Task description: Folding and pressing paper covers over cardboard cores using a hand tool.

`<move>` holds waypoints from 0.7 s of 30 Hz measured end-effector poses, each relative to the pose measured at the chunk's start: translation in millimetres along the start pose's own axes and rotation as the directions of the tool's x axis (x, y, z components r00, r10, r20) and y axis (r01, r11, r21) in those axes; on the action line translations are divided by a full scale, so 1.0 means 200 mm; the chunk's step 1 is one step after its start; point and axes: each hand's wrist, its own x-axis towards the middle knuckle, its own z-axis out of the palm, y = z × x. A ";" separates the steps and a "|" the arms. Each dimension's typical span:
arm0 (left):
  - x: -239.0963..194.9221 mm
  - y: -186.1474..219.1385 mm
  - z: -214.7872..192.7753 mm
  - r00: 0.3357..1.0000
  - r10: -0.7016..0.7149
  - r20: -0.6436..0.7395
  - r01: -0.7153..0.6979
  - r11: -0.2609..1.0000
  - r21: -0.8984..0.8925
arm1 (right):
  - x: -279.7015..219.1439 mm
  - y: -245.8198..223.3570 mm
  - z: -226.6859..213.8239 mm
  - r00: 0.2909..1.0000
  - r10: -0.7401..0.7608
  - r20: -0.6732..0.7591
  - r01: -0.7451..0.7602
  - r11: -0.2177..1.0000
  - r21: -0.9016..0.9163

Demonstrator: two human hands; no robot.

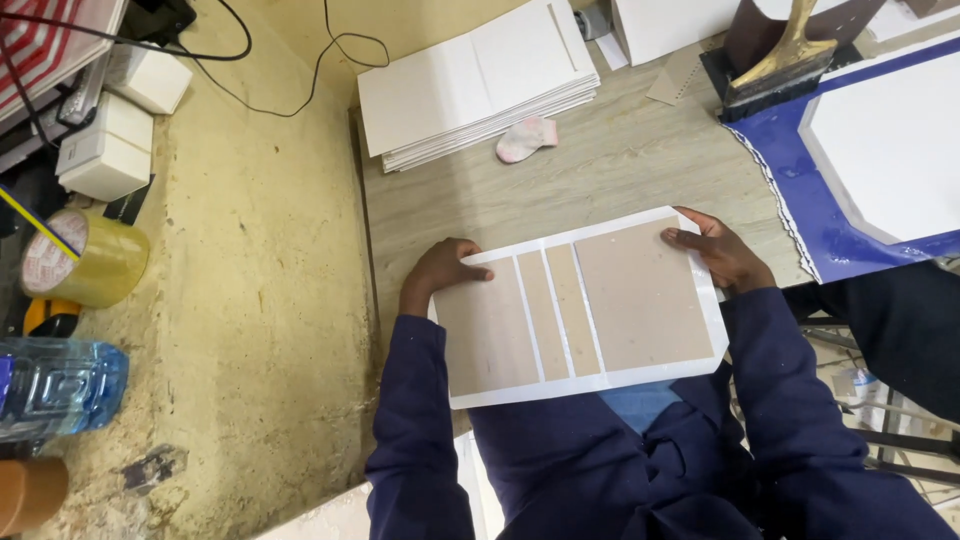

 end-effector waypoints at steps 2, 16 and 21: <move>-0.13 -0.12 -0.04 0.990 -0.123 -0.064 0.124 0.992 0.009 | 0.00 -0.05 0.05 1.000 0.007 0.000 -0.007 0.999 -0.037; -0.26 -0.52 -0.05 0.934 -0.175 -0.310 0.013 0.887 -0.461 | 0.41 -0.06 0.12 0.990 -0.130 0.061 0.137 0.726 -0.674; -0.21 -0.33 -0.12 0.843 -0.284 -0.456 0.178 0.948 -0.263 | 0.91 0.09 -0.01 0.935 -0.261 0.240 0.274 0.105 -0.956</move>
